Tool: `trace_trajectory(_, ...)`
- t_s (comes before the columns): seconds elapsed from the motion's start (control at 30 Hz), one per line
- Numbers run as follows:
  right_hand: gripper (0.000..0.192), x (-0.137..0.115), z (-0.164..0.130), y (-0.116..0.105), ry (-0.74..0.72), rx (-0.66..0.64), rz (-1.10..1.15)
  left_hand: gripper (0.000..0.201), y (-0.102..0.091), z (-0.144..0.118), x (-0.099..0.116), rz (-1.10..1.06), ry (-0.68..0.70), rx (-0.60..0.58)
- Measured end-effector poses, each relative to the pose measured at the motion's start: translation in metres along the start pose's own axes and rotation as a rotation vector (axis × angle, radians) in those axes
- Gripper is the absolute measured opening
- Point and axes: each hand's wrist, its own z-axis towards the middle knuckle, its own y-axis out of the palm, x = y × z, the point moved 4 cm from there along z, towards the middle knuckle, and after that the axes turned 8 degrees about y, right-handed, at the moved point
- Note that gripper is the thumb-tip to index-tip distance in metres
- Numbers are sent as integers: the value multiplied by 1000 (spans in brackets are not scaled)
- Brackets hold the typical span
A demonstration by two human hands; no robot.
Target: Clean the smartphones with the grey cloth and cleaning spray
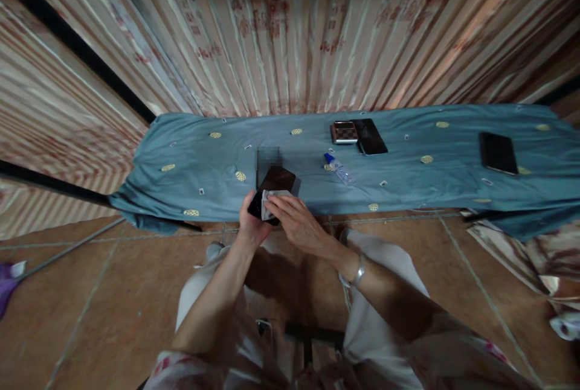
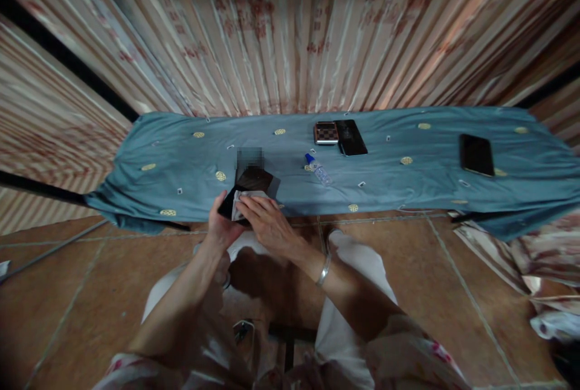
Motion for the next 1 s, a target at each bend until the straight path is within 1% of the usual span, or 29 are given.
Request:
trace_trajectory(0.1, 53, 10, 1, -4, 29, 19, -24, 37, 8, -4, -2, 0, -8, -30)
trace_trajectory(0.23, 58, 22, 3, -6, 63, 13, -25, 42, 16, -9, -6, 32, -12, -45)
trace_trajectory(0.37, 60, 32, 2, -7, 114, 34, -27, 38, 12, -10, -13, 98, -38, -76)
trace_trajectory(0.5, 61, 38, 3, -10, 140, 61, -4, 28, 6, -11, -20, 184, -86, -142)
trace_trajectory(0.63, 56, 35, 4, -16, 89, 110, -22, 21, 1, -11, -25, 301, -33, -165)
trace_trajectory(0.73, 55, 31, 3, -17, 30, 109, -31, 18, -5, -8, -28, 400, 29, -176)
trace_trajectory(0.8, 53, 29, 2, -18, 7, 103, -26, 17, -8, -6, -27, 476, 87, -214)
trace_trajectory(0.9, 48, 27, 1, -20, 19, 110, -19, 23, -10, -8, -22, 619, 157, -296)
trace_trajectory(1.0, 44, 26, 0, -26, 53, 115, -16, 26, -7, -13, -13, 702, 210, -329)
